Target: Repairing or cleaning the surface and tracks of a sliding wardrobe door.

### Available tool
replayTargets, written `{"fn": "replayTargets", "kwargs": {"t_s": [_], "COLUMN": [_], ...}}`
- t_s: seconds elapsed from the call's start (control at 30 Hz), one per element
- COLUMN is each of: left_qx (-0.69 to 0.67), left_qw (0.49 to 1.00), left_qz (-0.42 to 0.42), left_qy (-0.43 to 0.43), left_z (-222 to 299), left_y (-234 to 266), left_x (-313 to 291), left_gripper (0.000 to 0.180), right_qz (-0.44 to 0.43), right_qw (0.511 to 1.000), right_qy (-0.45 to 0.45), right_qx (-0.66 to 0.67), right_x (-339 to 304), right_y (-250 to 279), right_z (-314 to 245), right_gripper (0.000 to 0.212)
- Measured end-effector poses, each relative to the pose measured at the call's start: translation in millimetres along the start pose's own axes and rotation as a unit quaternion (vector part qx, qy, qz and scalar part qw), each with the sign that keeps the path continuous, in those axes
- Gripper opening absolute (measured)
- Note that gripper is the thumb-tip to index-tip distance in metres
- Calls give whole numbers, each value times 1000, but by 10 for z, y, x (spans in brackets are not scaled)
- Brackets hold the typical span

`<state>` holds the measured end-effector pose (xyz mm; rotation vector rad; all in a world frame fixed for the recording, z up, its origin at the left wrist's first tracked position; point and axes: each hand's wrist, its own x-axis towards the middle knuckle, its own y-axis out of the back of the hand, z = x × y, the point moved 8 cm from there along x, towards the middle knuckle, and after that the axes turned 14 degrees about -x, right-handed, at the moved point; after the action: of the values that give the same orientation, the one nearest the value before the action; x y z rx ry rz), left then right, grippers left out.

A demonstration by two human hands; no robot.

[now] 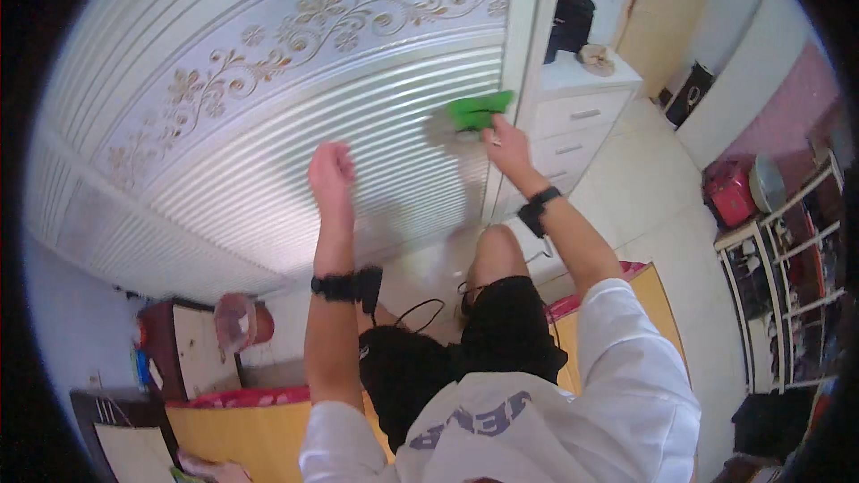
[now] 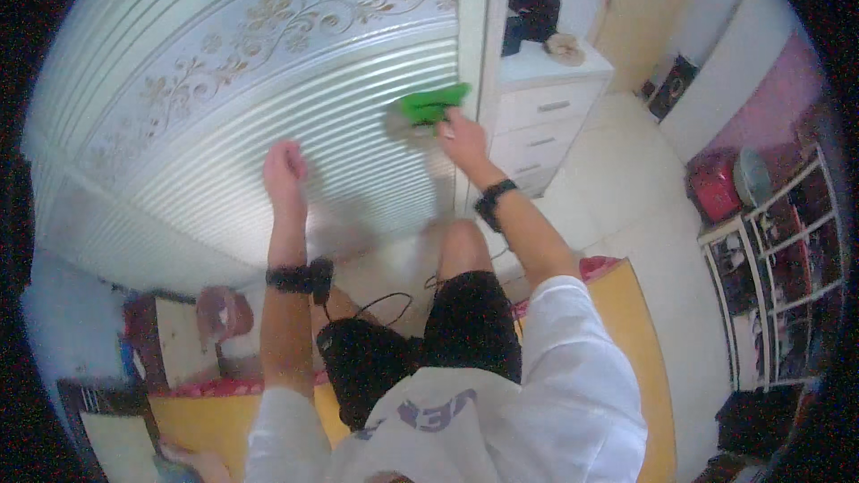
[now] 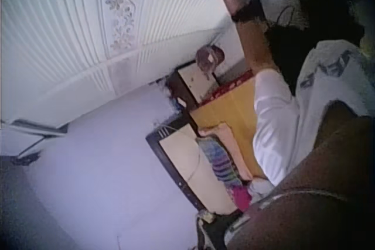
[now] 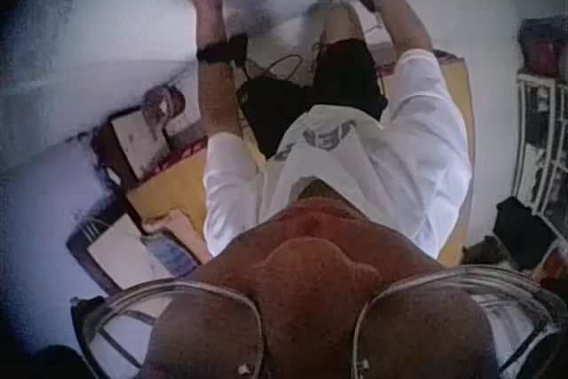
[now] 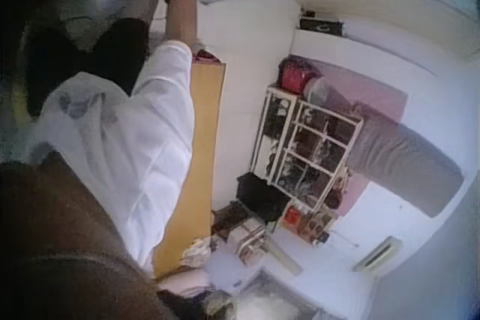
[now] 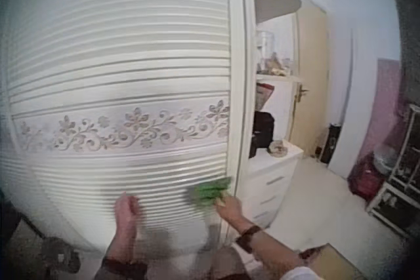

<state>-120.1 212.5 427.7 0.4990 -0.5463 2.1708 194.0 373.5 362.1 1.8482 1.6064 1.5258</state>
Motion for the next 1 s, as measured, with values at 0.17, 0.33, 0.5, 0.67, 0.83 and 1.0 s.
{"fn": "replayTargets", "kwargs": {"t_s": [0.17, 0.33, 0.5, 0.67, 0.83, 1.0], "left_qx": [-157, -104, -126, -108, -198, -289], "left_qw": [966, 954, 931, 926, 858, 731], "left_qz": [69, -76, -109, -116, 5, 199], "left_qy": [194, 272, 324, 342, 474, 585], "left_z": [-543, -900, -1017, -1322, -1749, -2476], "left_y": [-73, -718, -890, -609, -349, 99], "left_x": [-393, -932, -1265, -1509, -2014, -2626], "left_gripper": [28, 30, 31, 34, 28, 23], "right_qz": [175, 164, 86, 177, 218, 286], "right_qw": [969, 964, 965, 974, 975, 948], "right_qy": [-160, -155, -178, -135, 27, 55], "right_qx": [-67, -144, -169, -27, -37, 127], "right_x": [118, 836, 1299, 1111, 695, 558], "right_y": [1001, 1407, 1115, 817, 865, 1146], "right_z": [1200, 1296, 1560, 1236, 432, -456], "right_gripper": [32, 27, 36, 40, 28, 26]}}
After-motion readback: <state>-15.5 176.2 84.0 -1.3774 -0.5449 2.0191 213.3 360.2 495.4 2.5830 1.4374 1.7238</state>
